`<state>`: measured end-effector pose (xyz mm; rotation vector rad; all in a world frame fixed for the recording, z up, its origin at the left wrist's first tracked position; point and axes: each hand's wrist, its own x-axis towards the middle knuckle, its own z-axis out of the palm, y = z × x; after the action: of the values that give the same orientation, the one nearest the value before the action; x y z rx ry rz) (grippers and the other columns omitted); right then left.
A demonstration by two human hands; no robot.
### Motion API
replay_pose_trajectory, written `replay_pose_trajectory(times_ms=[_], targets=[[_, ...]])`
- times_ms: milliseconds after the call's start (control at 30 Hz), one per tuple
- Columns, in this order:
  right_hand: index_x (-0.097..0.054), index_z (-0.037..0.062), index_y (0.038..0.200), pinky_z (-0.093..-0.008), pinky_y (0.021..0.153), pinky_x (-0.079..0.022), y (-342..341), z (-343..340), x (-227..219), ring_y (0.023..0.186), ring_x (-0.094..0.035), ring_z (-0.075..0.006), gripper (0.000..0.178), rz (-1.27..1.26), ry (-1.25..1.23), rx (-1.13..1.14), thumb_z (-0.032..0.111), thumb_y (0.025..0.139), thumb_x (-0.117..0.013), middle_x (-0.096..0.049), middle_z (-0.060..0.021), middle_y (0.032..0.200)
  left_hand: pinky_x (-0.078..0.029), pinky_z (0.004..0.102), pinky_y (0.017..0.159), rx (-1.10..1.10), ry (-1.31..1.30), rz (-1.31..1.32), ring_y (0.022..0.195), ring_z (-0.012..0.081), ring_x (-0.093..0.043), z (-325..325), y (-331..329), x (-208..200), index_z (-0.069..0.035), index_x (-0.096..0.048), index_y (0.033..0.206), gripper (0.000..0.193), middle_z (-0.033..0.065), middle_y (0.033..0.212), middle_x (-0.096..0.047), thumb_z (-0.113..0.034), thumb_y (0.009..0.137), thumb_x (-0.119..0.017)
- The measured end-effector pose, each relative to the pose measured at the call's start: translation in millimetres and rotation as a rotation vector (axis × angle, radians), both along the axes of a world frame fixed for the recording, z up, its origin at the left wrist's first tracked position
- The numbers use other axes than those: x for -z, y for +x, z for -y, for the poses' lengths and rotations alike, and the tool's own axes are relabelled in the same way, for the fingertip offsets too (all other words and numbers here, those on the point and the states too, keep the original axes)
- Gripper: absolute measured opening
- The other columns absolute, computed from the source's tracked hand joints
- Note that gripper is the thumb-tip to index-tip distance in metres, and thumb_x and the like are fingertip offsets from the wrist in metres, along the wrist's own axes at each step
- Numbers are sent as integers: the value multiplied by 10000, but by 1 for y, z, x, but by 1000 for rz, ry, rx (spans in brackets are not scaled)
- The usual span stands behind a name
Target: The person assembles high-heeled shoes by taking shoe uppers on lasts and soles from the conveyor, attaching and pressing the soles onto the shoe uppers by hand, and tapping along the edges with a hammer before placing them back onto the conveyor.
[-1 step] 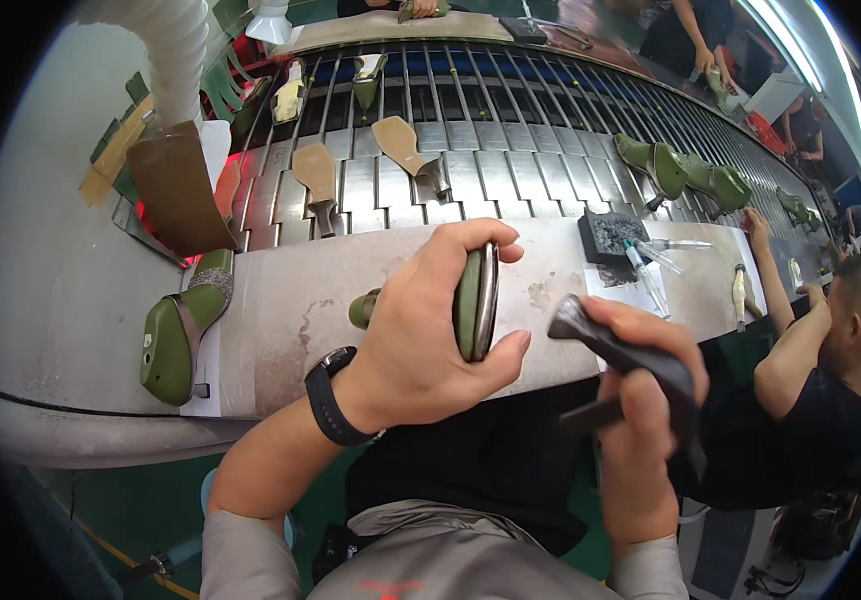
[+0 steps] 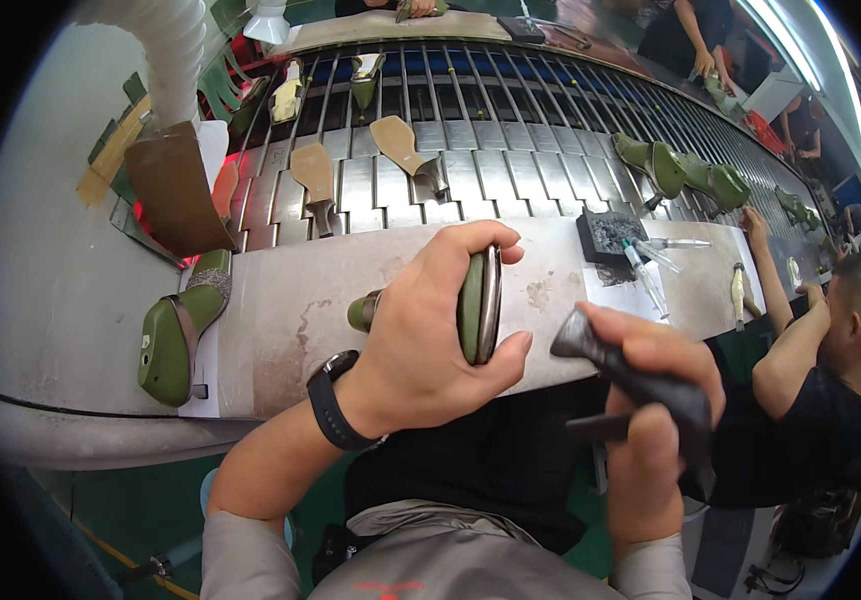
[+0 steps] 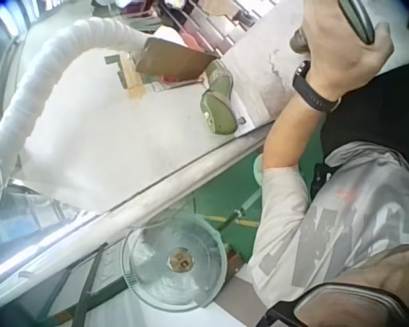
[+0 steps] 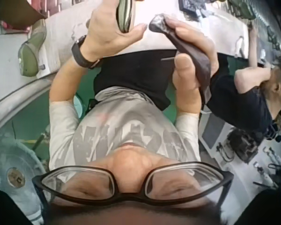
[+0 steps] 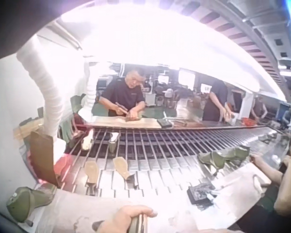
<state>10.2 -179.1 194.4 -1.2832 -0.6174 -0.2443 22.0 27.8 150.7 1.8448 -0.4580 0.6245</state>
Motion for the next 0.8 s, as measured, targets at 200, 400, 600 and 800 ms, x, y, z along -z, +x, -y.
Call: replay_pose_trajectory(times_ms=[200,400,600,800], targets=[[-735,-58,1137,-402,971,-623,18,9,-42,1126,-771,-372,351,218,-599,-256,81,832,-841,-775,-251,1148,-507,332,715,-159,44,23,791,181,-584,21,-11,6,-36,-503,1385,695,91,1148,-645,-62,781,-847],[-733,-59,1101,-383,951,-632,24,11,-56,1105,-782,-325,309,106,-657,-248,75,842,-833,-781,-246,1127,-543,399,840,-161,85,162,976,324,-667,25,-15,10,-17,-537,1342,684,163,1197,-644,4,712,-802],[-711,-88,1011,-429,945,-617,17,-3,-70,991,-774,-349,525,-175,-632,-124,378,824,-864,-771,-280,1056,-535,480,906,-133,108,257,1043,403,-685,27,-30,22,18,-518,1351,618,218,1215,-666,-56,798,-782],[-730,-74,1028,-431,965,-619,4,1,-61,1042,-778,-359,464,-285,-668,-386,326,850,-885,-775,-287,1078,-538,529,991,-200,71,347,1117,372,-719,29,-70,43,14,-525,1350,530,213,1271,-691,-155,911,-767]])
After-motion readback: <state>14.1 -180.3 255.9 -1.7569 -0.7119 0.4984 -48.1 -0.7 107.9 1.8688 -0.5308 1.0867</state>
